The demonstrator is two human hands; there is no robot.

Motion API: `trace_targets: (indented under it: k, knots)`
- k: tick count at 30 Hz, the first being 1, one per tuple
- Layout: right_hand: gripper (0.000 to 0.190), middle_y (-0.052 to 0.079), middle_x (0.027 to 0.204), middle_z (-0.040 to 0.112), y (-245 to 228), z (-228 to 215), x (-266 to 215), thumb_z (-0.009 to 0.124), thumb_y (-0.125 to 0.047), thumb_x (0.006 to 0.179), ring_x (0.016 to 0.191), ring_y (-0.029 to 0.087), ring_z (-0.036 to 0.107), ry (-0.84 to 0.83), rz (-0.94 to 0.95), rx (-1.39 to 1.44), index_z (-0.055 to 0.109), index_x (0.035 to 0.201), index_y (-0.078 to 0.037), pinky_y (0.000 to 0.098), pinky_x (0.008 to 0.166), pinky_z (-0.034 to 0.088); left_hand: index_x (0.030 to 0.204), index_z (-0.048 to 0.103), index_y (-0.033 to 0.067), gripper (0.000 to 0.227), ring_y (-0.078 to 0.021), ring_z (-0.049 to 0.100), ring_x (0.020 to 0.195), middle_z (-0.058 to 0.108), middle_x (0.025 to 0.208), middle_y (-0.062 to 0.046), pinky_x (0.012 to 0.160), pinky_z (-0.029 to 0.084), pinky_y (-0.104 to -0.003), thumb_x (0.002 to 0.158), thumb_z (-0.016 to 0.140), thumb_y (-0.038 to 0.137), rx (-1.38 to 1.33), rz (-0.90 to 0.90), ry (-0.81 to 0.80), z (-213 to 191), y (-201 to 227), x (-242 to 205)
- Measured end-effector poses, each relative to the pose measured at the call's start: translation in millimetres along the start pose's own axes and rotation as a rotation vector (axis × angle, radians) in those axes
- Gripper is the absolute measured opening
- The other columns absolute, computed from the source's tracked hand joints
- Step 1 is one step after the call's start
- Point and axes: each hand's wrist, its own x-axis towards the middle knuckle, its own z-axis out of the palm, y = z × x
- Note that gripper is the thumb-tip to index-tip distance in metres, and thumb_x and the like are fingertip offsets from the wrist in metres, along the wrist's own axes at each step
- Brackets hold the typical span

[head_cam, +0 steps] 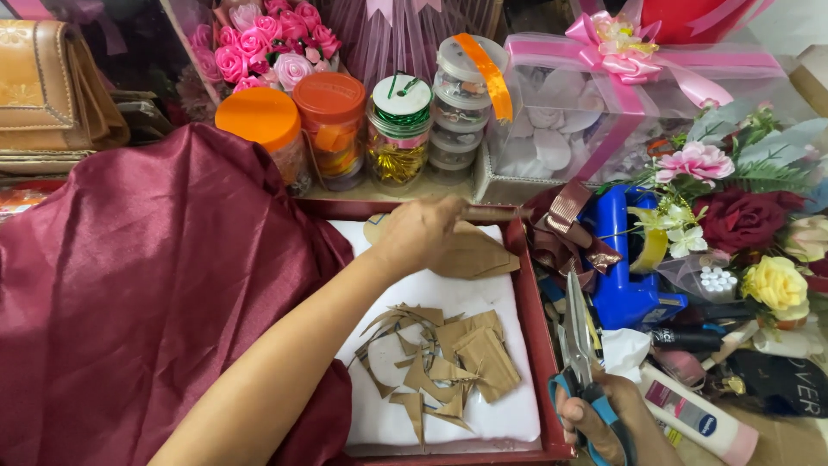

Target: Cutting out specific shapes from cardboard using scissors in a workshop environment.

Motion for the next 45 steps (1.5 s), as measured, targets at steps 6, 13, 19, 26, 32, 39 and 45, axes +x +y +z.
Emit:
trace_targets:
  k: [6,13,19,26,32,39,45]
  knots:
    - [0.058,0.02,0.066,0.065,-14,2,-10,0.073,-0.049,0.068,0.059,0.034,0.068,-0.086,-0.128,-0.214,0.073,0.08,0.008,0.0401,0.061,0.049,0.134,0.062,0.0206,0.041,-0.0333,0.068,0.109,0.074,0.121,-0.011,0.086,0.052,-0.044,0.097,0.044,0.02,-0.292,-0.145,-0.244,-40,16,2]
    - [0.053,0.023,0.079,0.065,-3,1,-3,0.078,-0.031,0.07,0.068,0.043,0.067,0.044,0.053,-0.025,0.073,0.102,0.012,0.0469,0.065,0.051,0.139,0.061,0.0099,0.049,-0.0397,0.067,0.098,0.064,0.118,-0.017,0.088,0.054,-0.05,0.093,0.064,0.027,-0.085,-0.027,-0.164,-4,2,0]
    - [0.05,0.026,0.08,0.066,-37,19,-32,0.075,-0.027,0.076,0.073,0.041,0.066,0.062,0.075,-0.08,0.076,0.101,0.016,0.0468,0.074,0.053,0.151,0.044,0.0198,0.101,-0.0325,0.046,0.129,0.054,0.14,-0.009,0.1,0.046,-0.05,0.072,0.081,0.07,0.353,0.033,-0.476,-3,10,-7]
    - [0.048,0.024,0.084,0.065,-41,24,-45,0.07,-0.031,0.081,0.076,0.039,0.067,0.087,0.07,-0.131,0.073,0.107,0.009,0.0445,0.077,0.05,0.149,0.049,0.0194,0.079,-0.0342,0.046,0.129,0.054,0.142,-0.008,0.097,0.047,-0.053,0.083,0.076,0.056,0.273,0.08,-0.386,-1,2,-5]
    - [0.048,0.022,0.061,0.065,-21,13,-30,0.074,-0.039,0.077,0.057,0.03,0.064,-0.071,-0.204,-0.152,0.068,0.078,0.008,0.038,0.059,0.048,0.134,0.062,0.0193,0.057,-0.0368,0.061,0.114,0.065,0.126,-0.013,0.093,0.049,-0.051,0.087,0.072,0.051,0.165,0.07,-0.256,-40,31,-10]
    - [0.058,0.016,0.068,0.064,11,1,-3,0.075,-0.049,0.074,0.052,0.026,0.064,-0.128,-0.41,-0.065,0.07,0.079,0.008,0.0386,0.046,0.058,0.123,0.067,0.0129,0.075,-0.0326,0.059,0.111,0.06,0.118,-0.011,0.08,0.056,-0.05,0.073,0.079,0.069,0.263,-0.01,-0.72,-36,87,-66]
    - [0.057,0.015,0.062,0.062,1,6,-11,0.071,-0.052,0.077,0.052,0.025,0.063,-0.131,-0.447,-0.154,0.067,0.071,0.005,0.0353,0.046,0.057,0.127,0.056,0.013,0.086,-0.0301,0.056,0.117,0.054,0.124,-0.009,0.09,0.053,-0.048,0.07,0.078,0.073,0.208,-0.142,-0.698,-23,87,-71]
